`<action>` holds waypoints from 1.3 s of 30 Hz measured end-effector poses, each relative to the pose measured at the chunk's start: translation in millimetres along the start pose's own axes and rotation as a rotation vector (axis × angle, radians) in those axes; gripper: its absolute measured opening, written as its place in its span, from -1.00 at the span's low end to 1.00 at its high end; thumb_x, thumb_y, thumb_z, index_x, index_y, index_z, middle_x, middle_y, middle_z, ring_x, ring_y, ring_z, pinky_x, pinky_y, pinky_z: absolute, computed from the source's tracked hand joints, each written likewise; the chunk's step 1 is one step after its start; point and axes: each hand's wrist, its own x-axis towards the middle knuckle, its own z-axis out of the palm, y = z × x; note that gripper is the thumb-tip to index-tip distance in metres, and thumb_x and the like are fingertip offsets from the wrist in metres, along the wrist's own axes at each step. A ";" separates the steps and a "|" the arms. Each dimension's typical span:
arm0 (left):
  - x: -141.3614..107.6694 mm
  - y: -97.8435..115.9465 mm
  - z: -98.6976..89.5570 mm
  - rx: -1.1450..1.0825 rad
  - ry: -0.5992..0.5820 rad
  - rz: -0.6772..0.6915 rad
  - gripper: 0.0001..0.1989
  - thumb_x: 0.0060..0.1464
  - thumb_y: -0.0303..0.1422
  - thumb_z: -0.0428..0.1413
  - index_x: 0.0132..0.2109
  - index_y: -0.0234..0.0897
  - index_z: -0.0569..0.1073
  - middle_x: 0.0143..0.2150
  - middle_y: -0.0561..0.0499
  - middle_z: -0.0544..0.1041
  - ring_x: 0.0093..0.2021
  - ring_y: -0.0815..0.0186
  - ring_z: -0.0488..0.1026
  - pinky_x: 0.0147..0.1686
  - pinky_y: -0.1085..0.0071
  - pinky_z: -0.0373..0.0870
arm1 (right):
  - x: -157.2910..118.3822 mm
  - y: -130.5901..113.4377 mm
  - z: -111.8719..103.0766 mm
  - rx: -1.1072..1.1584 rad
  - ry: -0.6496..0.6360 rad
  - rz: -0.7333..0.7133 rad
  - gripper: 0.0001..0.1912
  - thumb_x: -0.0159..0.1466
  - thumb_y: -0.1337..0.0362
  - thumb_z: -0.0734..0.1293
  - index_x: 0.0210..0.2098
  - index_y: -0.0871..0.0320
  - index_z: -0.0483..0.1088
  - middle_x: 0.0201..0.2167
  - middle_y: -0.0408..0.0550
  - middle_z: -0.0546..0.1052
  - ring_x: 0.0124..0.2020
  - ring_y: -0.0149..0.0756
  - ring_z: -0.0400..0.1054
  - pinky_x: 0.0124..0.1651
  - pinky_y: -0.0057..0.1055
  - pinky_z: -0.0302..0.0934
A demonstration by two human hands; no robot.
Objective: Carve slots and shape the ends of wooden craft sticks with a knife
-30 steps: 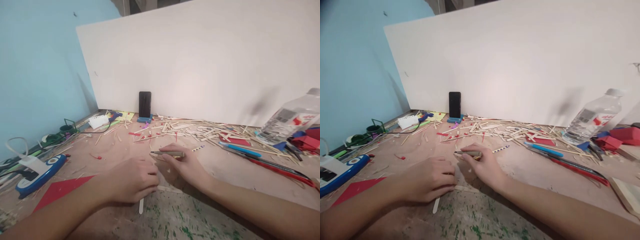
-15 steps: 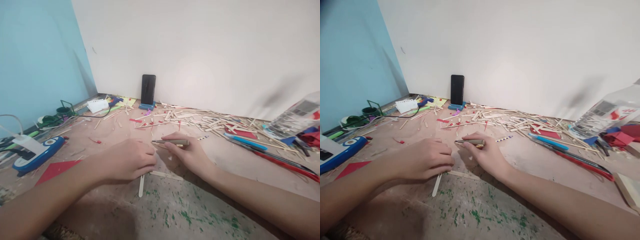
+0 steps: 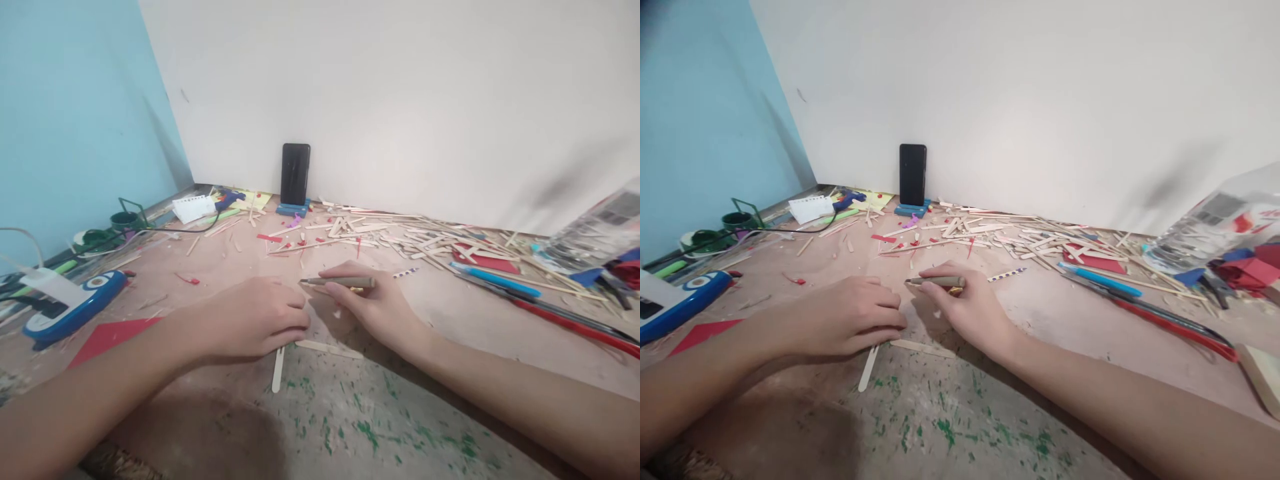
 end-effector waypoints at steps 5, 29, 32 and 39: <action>0.9 0.8 1.7 0.012 0.005 -0.011 -0.81 0.54 -0.40 0.23 -0.16 -0.28 0.62 -0.24 0.07 0.62 -0.25 0.27 0.56 -0.17 0.32 0.51 | -1.5 -1.5 1.9 0.034 -0.003 0.032 -0.65 0.58 0.00 0.47 0.15 0.14 0.58 0.14 0.06 0.64 0.05 -0.15 0.60 0.11 -0.09 0.60; 2.7 2.6 2.2 -0.010 0.006 -0.009 -0.84 0.55 -0.40 0.23 -0.12 -0.29 0.63 -0.20 0.06 0.65 -0.21 0.28 0.59 -0.09 0.29 0.58 | 0.2 0.0 -0.1 -0.001 -0.003 -0.018 -0.65 0.57 0.00 0.47 0.12 0.14 0.59 0.13 0.06 0.64 0.08 -0.13 0.59 0.16 -0.05 0.58; 2.7 2.2 2.5 -0.009 0.007 -0.005 -0.84 0.55 -0.41 0.23 -0.12 -0.28 0.62 -0.21 0.06 0.65 -0.21 0.29 0.59 -0.09 0.29 0.58 | 0.2 -0.1 0.2 -0.002 -0.004 -0.019 -0.65 0.57 0.00 0.47 0.12 0.14 0.59 0.13 0.06 0.65 0.08 -0.13 0.59 0.15 -0.05 0.58; 1.9 1.9 2.9 -0.011 0.016 -0.006 -0.83 0.55 -0.40 0.23 -0.13 -0.28 0.63 -0.21 0.07 0.65 -0.21 0.28 0.60 -0.08 0.29 0.59 | -1.6 -0.2 1.6 0.010 -0.005 -0.002 -0.65 0.57 0.00 0.47 0.12 0.14 0.58 0.12 0.06 0.65 0.06 -0.14 0.60 0.13 -0.07 0.59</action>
